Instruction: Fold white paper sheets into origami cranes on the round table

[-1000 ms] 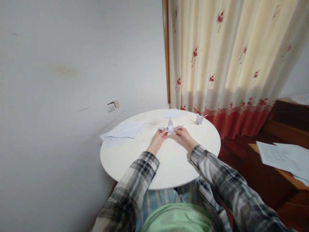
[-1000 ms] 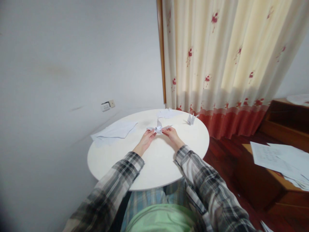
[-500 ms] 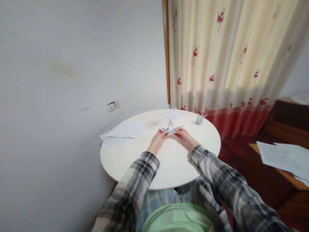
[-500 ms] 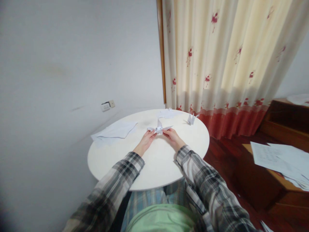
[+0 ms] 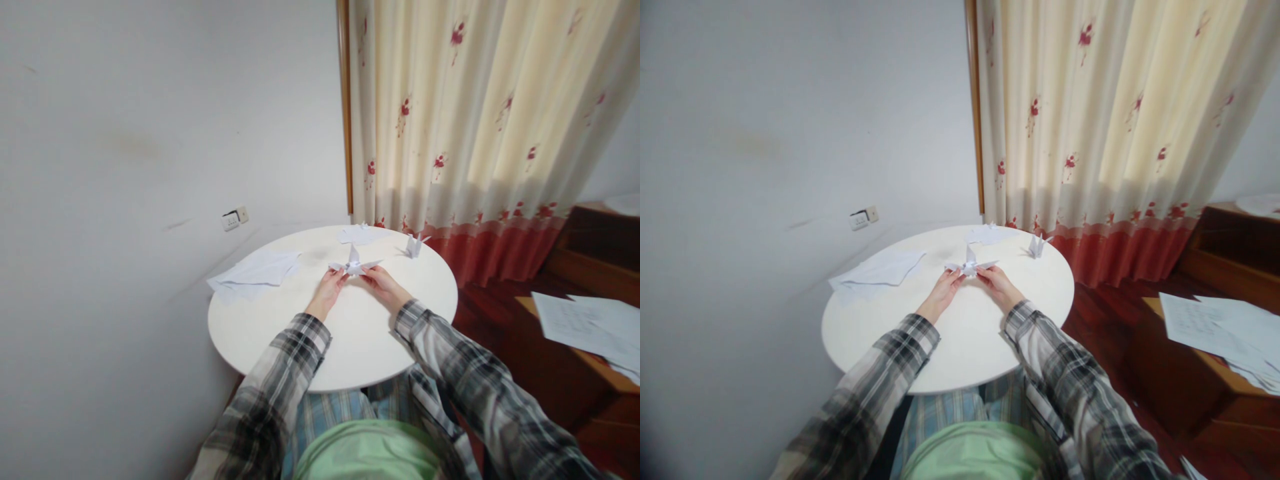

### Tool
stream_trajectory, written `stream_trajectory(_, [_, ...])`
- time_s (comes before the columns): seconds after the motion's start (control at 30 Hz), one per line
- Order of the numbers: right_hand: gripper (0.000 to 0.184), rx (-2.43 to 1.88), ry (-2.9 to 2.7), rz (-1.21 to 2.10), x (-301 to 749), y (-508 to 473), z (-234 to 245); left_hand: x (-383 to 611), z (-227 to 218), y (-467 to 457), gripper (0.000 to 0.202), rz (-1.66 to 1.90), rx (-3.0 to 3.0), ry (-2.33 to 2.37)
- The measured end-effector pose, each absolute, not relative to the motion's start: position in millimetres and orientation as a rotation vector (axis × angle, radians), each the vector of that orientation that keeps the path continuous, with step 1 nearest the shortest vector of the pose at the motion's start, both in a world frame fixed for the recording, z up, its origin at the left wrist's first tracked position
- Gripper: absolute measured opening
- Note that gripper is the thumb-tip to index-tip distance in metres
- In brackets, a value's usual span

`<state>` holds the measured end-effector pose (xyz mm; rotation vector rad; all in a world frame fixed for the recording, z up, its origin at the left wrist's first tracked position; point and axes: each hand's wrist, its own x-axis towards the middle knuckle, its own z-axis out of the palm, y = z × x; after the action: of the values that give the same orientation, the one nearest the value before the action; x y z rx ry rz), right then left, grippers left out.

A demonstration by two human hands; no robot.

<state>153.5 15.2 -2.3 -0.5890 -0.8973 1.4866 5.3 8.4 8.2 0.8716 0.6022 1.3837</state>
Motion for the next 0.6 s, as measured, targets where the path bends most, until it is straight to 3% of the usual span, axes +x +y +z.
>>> stream_trajectory(0.6, [0.018,-0.580,-0.919,1.459,152.7,15.7,-3.4,5.2,4.7,11.9,0.010,1.379,0.888,0.576])
